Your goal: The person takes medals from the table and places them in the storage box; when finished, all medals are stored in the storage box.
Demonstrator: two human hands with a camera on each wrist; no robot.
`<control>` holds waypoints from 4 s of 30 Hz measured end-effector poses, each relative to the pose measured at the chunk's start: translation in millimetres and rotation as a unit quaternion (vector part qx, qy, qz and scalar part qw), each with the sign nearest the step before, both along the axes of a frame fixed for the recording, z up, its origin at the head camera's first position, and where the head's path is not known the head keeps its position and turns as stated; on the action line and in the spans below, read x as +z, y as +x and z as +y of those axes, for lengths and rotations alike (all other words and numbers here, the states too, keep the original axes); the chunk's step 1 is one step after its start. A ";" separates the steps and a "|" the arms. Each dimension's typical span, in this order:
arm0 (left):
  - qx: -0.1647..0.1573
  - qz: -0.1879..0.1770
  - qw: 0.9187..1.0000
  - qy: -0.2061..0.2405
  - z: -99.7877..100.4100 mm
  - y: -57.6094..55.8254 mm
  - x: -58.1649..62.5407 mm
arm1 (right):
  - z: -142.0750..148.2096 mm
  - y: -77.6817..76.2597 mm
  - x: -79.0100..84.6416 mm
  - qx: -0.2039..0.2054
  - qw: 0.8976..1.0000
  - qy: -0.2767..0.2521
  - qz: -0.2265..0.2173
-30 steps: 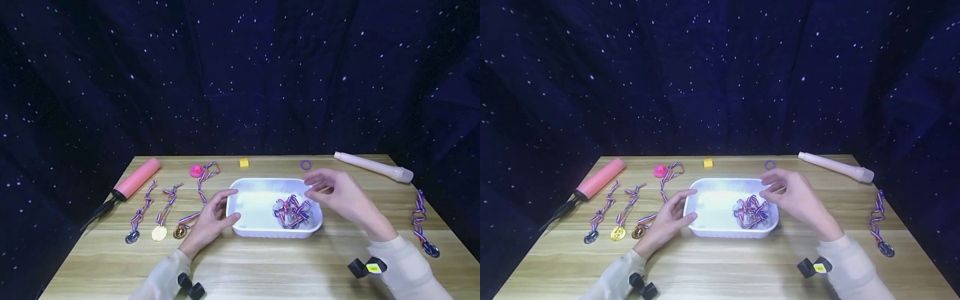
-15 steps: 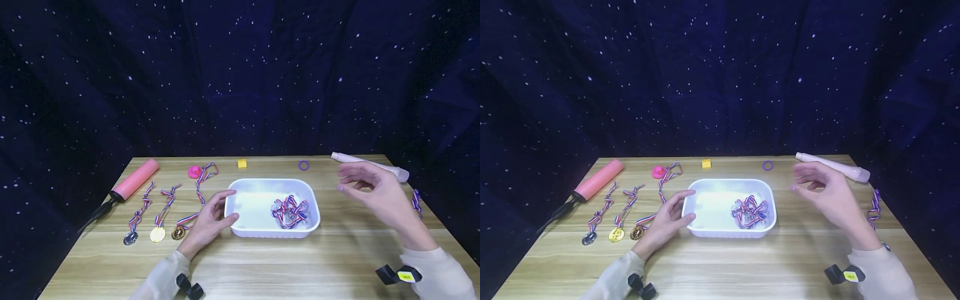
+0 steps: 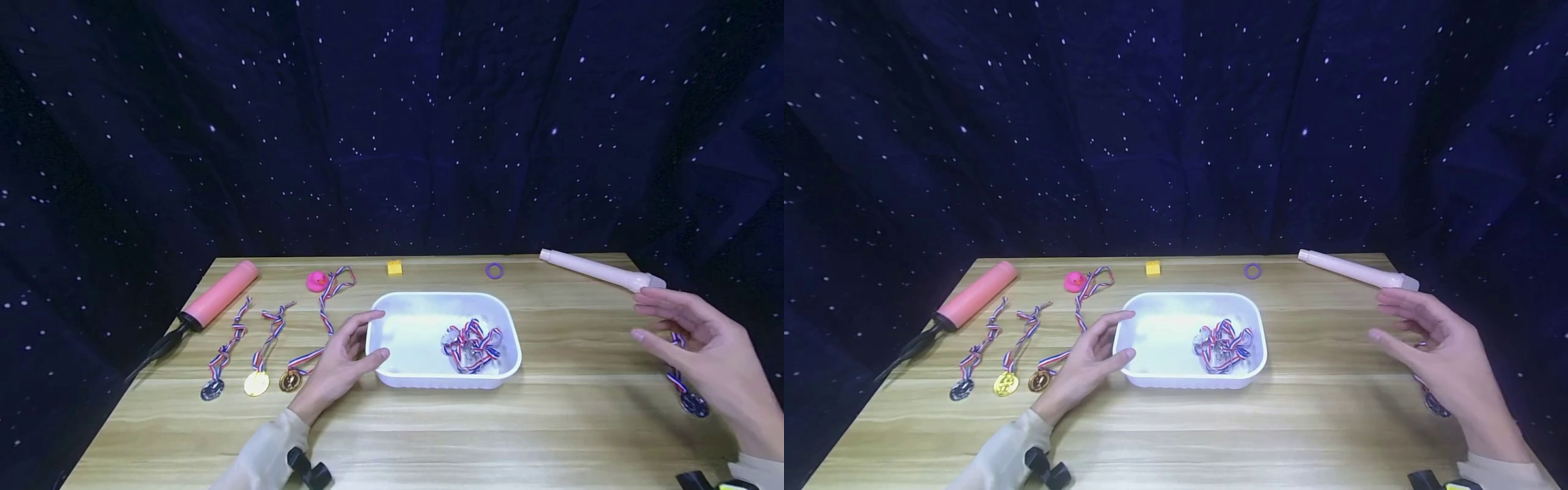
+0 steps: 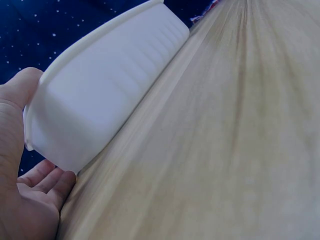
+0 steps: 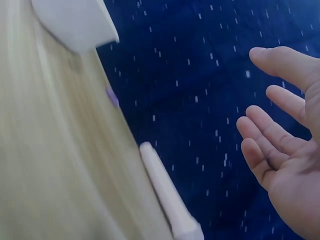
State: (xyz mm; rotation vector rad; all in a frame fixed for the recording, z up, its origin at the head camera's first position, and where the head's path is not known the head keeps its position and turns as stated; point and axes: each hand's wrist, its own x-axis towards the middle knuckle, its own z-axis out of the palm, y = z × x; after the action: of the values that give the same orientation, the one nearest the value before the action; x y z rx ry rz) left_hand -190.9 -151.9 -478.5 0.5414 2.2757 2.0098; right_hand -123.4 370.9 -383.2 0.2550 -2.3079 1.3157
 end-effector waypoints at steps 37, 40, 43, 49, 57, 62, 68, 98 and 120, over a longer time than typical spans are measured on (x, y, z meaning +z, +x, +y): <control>-0.002 -0.005 1.000 -0.005 -2.5 0.2 -0.2 | 103.2 22.7 -87.3 0.066 0.997 -0.040 0.003; -0.002 -0.002 1.000 -0.003 -2.6 0.1 -0.2 | 110.7 24.2 -93.4 0.054 0.998 0.016 -0.014; -0.003 0.004 1.000 -0.002 -2.4 -0.2 0.1 | 117.7 26.9 -98.1 0.050 0.997 0.048 -0.041; -0.002 0.010 1.000 0.000 -1.8 -1.0 0.6 | 125.6 29.5 -104.8 0.065 0.992 0.083 -0.069; -0.006 0.007 1.000 0.004 -0.9 -1.9 -0.5 | 121.9 33.7 -110.9 0.033 0.992 0.081 -0.088; -0.007 0.007 1.000 0.007 -0.7 -2.0 -0.7 | 115.6 34.0 -106.5 0.018 0.992 0.077 -0.096; -0.009 0.009 1.000 0.006 -1.0 -2.1 -0.9 | 109.4 32.0 -102.7 -0.014 0.989 0.105 -0.105; -0.005 0.006 1.000 -0.001 -1.5 -3.1 -1.2 | 38.7 19.4 -81.4 -0.028 0.993 0.023 -0.112; -0.009 0.007 1.000 0.008 -1.2 -1.3 -0.5 | -8.7 -13.0 -28.1 -0.029 0.999 0.035 -0.002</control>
State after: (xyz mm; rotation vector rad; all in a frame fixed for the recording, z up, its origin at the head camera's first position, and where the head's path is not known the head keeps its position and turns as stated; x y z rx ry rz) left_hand -192.2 -153.1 -479.1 0.5775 2.2567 2.0248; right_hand -136.3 362.2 -411.3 0.2070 -2.3489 1.2100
